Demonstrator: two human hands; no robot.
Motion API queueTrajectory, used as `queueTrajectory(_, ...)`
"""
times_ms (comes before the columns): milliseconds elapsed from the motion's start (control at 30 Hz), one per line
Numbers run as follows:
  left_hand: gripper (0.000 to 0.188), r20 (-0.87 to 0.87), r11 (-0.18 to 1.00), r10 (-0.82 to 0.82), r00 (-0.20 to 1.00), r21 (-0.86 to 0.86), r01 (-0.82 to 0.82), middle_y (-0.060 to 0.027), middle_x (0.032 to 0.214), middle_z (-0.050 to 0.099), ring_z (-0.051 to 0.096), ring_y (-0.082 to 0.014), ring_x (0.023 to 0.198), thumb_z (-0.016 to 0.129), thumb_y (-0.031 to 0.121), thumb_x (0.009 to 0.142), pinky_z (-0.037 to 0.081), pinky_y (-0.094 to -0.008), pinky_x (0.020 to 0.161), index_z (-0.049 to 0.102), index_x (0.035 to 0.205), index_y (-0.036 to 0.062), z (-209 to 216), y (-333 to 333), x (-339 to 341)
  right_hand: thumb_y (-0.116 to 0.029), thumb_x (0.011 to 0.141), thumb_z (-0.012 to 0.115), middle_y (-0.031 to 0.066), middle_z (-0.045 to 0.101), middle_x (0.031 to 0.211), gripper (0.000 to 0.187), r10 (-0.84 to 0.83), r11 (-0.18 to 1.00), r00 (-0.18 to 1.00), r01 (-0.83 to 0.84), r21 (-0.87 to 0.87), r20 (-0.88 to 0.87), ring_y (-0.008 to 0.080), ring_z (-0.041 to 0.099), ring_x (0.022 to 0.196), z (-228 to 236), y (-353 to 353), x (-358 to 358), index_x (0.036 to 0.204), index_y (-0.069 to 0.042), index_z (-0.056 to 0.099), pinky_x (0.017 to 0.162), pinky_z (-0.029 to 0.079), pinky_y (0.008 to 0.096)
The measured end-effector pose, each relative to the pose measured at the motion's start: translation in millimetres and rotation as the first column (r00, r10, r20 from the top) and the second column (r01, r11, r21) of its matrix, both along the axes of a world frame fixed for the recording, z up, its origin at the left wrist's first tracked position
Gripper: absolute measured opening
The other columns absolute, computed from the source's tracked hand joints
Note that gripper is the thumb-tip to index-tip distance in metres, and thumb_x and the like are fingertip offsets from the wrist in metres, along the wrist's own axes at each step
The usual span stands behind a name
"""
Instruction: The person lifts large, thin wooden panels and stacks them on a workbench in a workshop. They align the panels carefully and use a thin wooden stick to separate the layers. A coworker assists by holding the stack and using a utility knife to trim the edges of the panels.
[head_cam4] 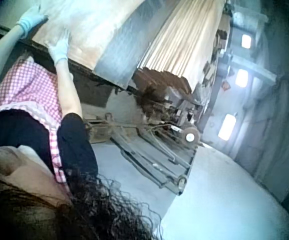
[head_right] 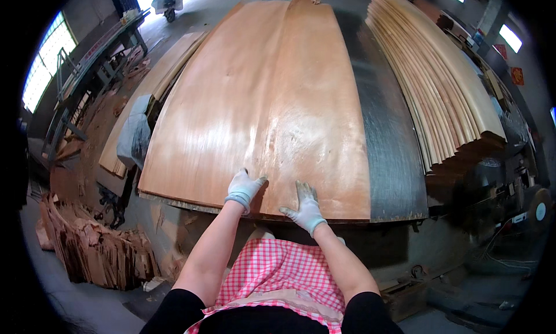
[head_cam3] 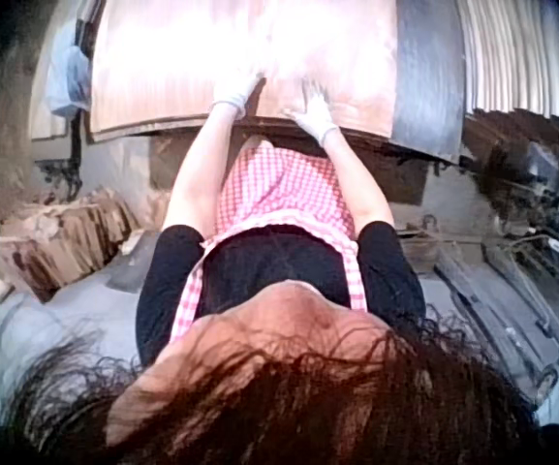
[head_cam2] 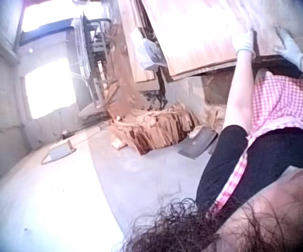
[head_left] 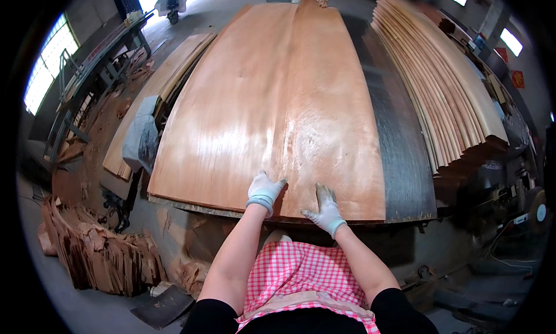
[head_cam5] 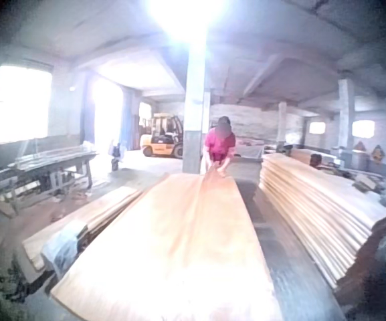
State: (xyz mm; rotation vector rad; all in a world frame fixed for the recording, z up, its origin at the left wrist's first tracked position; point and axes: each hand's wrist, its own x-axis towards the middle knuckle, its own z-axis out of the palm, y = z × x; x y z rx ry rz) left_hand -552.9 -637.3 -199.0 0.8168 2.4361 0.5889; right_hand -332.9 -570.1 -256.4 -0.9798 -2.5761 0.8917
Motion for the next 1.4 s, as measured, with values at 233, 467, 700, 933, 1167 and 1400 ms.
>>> queueTrajectory(233, 0.021, 0.62, 0.97, -0.101, 0.778, 0.236, -0.062, -0.0116, 0.076, 0.069, 0.066, -0.0192, 0.066, 0.075, 0.014, 0.078, 0.051, -0.0278, 0.059, 0.064, 0.086, -0.0024, -27.9, 13.1, -22.2, -0.068, 0.068, 0.067, 0.025, 0.028, 0.149, 0.115, 0.065, 0.996, 0.996, -0.068, 0.053, 0.057, 0.0392, 0.021, 0.141, 14.0, -10.4, 3.2, 0.146, 0.003, 0.024, 0.116, 0.012, 0.0467)
queueTrajectory(467, 0.042, 0.73, 0.822, -0.4, 0.554, 0.553, -0.134, -0.0148, 0.094, 0.067, 0.066, -0.0218, 0.083, 0.069, 0.02, 0.084, 0.053, -0.0293, 0.07, 0.055, 0.114, -0.006, 37.6, 55.4, 39.8, -0.009, 0.096, 0.053, 0.0102, 0.062, 0.118, 0.031, -0.586, 0.738, 0.468, -0.027, -0.674, -0.661, 0.0128, 0.059, 0.102, -14.3, -12.9, 2.1, 0.124, 0.004, 0.056, 0.085, 0.051, 0.0277)
queueTrajectory(700, 0.079, -0.402, 0.992, 0.104, 0.91, 0.114, -0.063, -0.0291, 0.123, 0.054, 0.057, -0.0381, 0.109, 0.075, 0.038, 0.076, 0.043, -0.0431, 0.098, 0.041, 0.133, -0.0062, -32.5, -9.3, 35.2, -0.029, 0.089, 0.067, 0.0037, 0.059, 0.062, 0.032, -0.584, 0.809, 0.684, 0.445, -0.384, -0.437, 0.0169, 0.054, 0.056, 35.2, 7.0, 31.7, 0.078, 0.0, 0.06, 0.055, 0.043, 0.0349)
queueTrajectory(933, 0.062, 0.398, 0.955, -0.103, 0.911, 0.297, -0.022, -0.0164, 0.1, 0.069, 0.066, -0.0222, 0.087, 0.078, 0.038, 0.074, 0.053, -0.0349, 0.079, 0.061, 0.114, -0.0057, 9.3, 12.9, 43.2, -0.03, 0.089, 0.065, 0.0156, 0.06, 0.066, 0.032, -0.611, 0.791, 0.636, 0.471, -0.391, -0.471, 0.0291, 0.061, 0.064, 33.3, 7.9, 62.4, 0.079, 0.0, 0.062, 0.056, 0.045, 0.0386)
queueTrajectory(1167, 0.044, 0.476, 0.783, -0.565, 0.673, 0.567, 0.256, -0.008, 0.087, 0.068, 0.062, -0.0126, 0.078, 0.073, 0.034, 0.083, 0.052, -0.03, 0.069, 0.064, 0.104, -0.0032, 159.4, 102.4, 187.6, -0.038, 0.086, 0.071, 0.0084, 0.066, 0.077, 0.038, -0.686, 0.626, 0.267, 0.69, -0.363, -0.676, 0.0195, 0.063, 0.068, 87.6, 53.4, 133.5, 0.089, 0.0, 0.066, 0.06, 0.048, 0.0378)
queueTrajectory(1400, 0.051, 0.615, 0.636, -0.77, 0.169, 0.759, 0.139, -0.0119, 0.116, 0.06, 0.059, -0.0195, 0.108, 0.052, 0.03, 0.099, 0.047, -0.0327, 0.095, 0.042, 0.137, -0.001, 146.9, 82.1, 219.9, -0.02, 0.087, 0.071, 0.0061, 0.06, 0.114, 0.046, -0.705, 0.67, -0.005, 0.323, -0.669, -0.709, 0.0169, 0.057, 0.098, 85.4, 136.4, 279.1, 0.122, 0.002, 0.052, 0.088, 0.047, 0.0316)
